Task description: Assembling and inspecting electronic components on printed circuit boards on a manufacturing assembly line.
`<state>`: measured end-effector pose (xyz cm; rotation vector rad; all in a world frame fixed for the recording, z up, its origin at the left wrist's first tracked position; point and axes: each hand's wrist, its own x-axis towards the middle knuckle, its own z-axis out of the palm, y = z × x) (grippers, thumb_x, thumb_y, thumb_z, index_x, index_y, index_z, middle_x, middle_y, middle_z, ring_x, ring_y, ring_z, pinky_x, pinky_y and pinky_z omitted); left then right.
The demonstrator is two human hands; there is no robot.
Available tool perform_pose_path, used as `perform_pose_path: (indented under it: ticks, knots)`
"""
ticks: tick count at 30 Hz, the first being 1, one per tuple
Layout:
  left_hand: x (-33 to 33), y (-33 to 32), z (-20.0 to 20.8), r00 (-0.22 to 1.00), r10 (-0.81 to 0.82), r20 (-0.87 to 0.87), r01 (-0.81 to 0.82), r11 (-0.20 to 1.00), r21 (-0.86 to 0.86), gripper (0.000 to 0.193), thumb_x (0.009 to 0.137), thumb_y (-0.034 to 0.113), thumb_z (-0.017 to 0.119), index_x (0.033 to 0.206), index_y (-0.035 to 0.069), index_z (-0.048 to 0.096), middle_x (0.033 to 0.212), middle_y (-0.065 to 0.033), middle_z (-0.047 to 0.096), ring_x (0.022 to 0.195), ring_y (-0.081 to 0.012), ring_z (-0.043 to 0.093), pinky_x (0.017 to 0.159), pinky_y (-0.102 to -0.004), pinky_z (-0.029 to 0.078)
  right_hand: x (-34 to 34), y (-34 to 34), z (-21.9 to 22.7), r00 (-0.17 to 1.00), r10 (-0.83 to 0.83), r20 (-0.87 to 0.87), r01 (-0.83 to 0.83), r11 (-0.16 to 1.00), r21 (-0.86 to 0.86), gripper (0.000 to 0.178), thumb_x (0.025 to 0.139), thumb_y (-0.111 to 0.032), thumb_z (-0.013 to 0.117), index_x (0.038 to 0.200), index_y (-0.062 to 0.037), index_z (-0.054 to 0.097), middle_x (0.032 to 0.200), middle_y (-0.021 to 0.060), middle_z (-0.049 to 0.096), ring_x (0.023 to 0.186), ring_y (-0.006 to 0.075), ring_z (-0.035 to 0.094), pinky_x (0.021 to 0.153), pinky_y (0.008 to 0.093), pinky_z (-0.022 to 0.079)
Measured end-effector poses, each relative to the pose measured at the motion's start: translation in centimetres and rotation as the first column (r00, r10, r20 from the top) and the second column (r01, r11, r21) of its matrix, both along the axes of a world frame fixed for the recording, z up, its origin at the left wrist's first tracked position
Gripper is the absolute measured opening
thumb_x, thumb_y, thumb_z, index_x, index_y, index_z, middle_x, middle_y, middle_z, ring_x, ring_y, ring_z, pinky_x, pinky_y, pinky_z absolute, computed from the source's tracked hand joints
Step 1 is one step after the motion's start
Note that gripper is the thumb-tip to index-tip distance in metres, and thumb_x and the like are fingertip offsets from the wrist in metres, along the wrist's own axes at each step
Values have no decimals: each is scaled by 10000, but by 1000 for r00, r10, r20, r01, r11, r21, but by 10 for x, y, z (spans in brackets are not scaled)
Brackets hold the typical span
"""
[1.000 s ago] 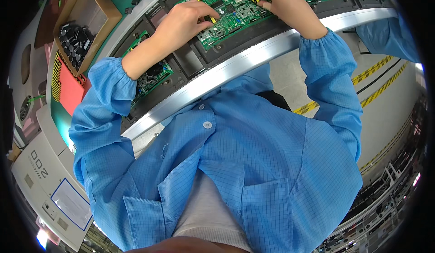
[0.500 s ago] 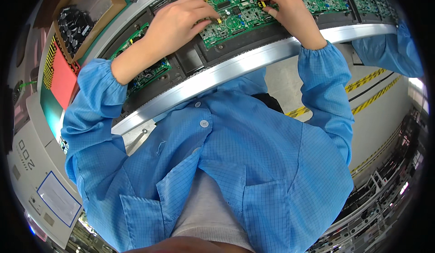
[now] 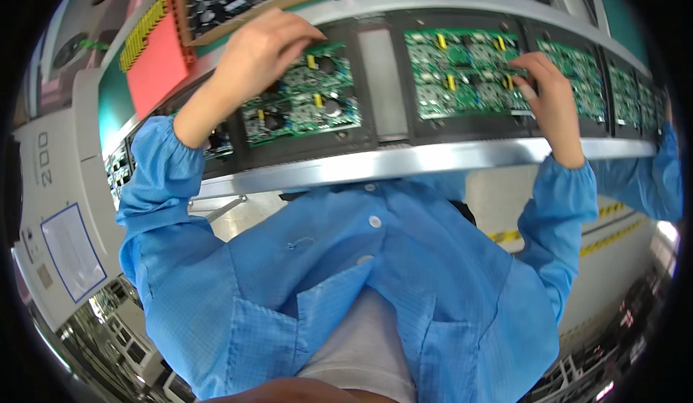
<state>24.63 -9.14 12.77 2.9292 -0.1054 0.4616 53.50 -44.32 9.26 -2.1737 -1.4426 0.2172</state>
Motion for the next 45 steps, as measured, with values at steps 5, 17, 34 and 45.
perform_pose_path:
  ticks: [5, 17, 34, 45]
  knots:
    - [-33, 157, 2, 967, 247, -57, -233, 955, 184, 291, 863, 34, 696, 1149, 77, 723, 1062, -153, 714, 1026, -365, 659, 902, -443, 539, -33, 101, 48, 968, 251, -3, -243, 939, 244, 213, 916, -17, 695, 1129, -27, 695, 1036, 80, 679, 840, 198, 635, 756, 299, 504]
    - [4, 193, -31, 948, 173, -266, -94, 954, 285, 350, 858, 63, 728, 1204, 110, 706, 1068, -163, 726, 1033, -373, 684, 887, -467, 571, -92, 454, -22, 777, 627, 59, -582, 751, -312, 334, 860, -219, 687, 1118, -8, 714, 960, 227, 741, 923, 403, 705, 823, 492, 549]
    - [56, 35, 4, 998, -52, 18, 53, 821, -569, 351, 943, 33, 707, 1287, 65, 643, 1120, -36, 560, 841, -91, 594, 771, -251, 530, -6, 163, 69, 697, 223, -681, -91, 970, 223, 151, 978, -134, 687, 1085, -28, 689, 942, -2, 697, 868, 80, 654, 792, 245, 526]
    - [159, -79, -50, 950, -313, -14, 274, 852, -446, 375, 789, 12, 788, 1148, 77, 700, 976, -107, 667, 749, -199, 641, 707, -336, 551, 58, 12, -18, 250, 604, -757, 333, 680, 653, 378, 975, -27, 647, 1341, 11, 562, 1084, 37, 661, 985, 151, 661, 1006, 371, 531]
